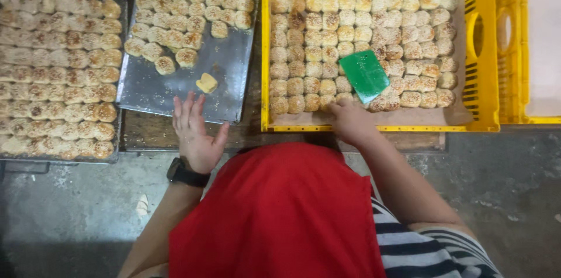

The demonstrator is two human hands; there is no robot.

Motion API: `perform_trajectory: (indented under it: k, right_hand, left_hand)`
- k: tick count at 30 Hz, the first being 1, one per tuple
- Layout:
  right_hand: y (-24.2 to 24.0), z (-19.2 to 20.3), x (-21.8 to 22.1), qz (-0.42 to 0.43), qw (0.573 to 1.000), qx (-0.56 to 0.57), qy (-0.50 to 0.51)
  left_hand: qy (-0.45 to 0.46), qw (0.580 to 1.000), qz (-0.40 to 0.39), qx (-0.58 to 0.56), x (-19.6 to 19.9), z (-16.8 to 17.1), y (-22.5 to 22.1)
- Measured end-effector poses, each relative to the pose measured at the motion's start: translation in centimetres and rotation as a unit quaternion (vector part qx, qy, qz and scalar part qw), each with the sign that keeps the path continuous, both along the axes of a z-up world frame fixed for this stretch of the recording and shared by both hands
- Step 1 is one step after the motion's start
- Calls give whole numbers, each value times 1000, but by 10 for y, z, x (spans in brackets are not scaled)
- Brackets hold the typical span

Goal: The person organizes and packs small round pastries from metal trays into a yellow plastic crate using a green scraper tool and by hand.

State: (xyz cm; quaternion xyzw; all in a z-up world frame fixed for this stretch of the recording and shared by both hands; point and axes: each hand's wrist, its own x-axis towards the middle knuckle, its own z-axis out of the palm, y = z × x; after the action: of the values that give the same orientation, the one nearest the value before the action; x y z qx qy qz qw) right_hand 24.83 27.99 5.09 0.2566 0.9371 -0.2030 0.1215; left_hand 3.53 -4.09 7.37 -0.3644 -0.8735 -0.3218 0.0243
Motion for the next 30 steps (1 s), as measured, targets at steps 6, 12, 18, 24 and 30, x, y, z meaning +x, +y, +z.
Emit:
perform_trajectory:
  k: [6, 12, 18, 24, 30]
  right_hand:
    - [-10, 32, -28, 5, 993, -20, -117]
    - [-37, 39, -55, 51, 990, -49, -122]
    - [-45, 41, -67, 102, 990, -36, -89]
    - [-58, 32, -72, 171, 984, -51, -14]
    - [-54, 12, -69, 198, 977, -62, 39]
  left_hand:
    - [9, 1000, 9, -11, -1, -4, -2]
    - [-9, 1000, -5, -7, 4, -3, 2]
    - [-12, 1000, -8, -6, 4, 0, 2]
    - [-6, 1000, -3, -7, 6, -1, 3]
    - [-5, 1000, 10, -17, 6, 0, 5]
